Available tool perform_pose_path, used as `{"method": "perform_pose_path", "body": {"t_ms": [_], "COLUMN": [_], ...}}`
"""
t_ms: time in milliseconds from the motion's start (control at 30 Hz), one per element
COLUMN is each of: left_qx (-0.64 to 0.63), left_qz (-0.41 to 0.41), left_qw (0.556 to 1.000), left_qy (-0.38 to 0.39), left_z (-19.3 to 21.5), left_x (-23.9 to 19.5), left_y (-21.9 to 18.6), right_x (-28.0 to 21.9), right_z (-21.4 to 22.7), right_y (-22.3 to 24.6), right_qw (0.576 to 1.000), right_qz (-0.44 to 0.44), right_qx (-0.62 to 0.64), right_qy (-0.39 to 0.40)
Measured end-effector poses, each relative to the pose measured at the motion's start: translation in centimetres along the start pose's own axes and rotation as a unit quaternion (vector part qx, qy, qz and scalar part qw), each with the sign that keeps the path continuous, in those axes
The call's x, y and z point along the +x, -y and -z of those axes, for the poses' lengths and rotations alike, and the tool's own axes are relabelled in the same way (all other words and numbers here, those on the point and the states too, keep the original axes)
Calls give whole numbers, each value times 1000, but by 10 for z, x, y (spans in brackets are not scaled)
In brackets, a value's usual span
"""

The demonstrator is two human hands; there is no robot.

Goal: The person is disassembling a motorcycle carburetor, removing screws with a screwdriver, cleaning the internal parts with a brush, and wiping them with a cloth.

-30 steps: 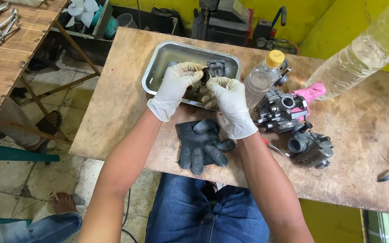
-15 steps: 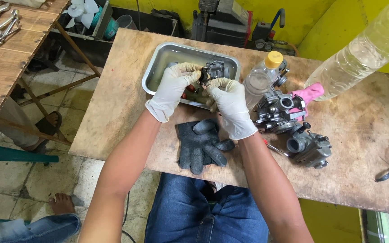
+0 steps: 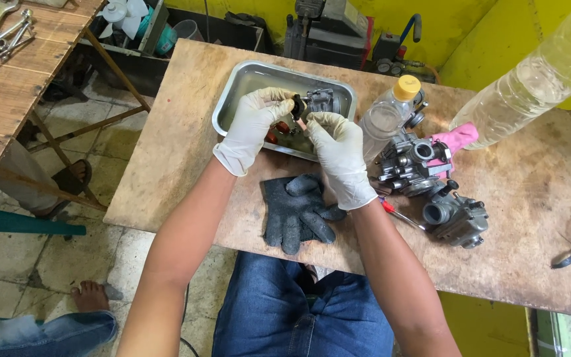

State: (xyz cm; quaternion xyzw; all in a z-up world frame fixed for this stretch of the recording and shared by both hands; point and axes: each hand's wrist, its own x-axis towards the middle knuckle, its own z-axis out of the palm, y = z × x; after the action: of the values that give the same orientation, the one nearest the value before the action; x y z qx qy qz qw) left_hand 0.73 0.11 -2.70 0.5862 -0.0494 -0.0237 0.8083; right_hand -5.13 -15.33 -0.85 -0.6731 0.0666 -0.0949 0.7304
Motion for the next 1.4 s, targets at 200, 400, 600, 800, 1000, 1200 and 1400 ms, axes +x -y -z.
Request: {"method": "perform_pose_path", "body": {"t_ms": [200,400,600,800,1000,1200,1400], "left_qx": [45,63,44,28,-69,-34,-42], "left_qz": [-11,-68,-77,-119,-171,-150,-159], "left_qw": [998,994,993,992,983,988,986], "left_qy": [35,65,74,-8,-7,-24,0], "left_z": [-3,-15,-19,0,19,16,15], "left_x": [-3,-20,-37,-25,-22,-28,-27], "left_y": [-2,-14,-41,-46,-48,-51,-41], "right_x": [-19,-23,-32,-94,-108,-64,-13], "right_z": [-6,7,26,54,66,42,11], "right_y": [33,39,38,23,-12,13,5], "right_qw": [993,989,998,871,816,801,728], "right_qz": [-46,-43,5,157,311,235,93], "right_qx": [110,137,-6,-410,-428,-541,-668], "right_qy": [-13,33,54,220,232,99,124]}}
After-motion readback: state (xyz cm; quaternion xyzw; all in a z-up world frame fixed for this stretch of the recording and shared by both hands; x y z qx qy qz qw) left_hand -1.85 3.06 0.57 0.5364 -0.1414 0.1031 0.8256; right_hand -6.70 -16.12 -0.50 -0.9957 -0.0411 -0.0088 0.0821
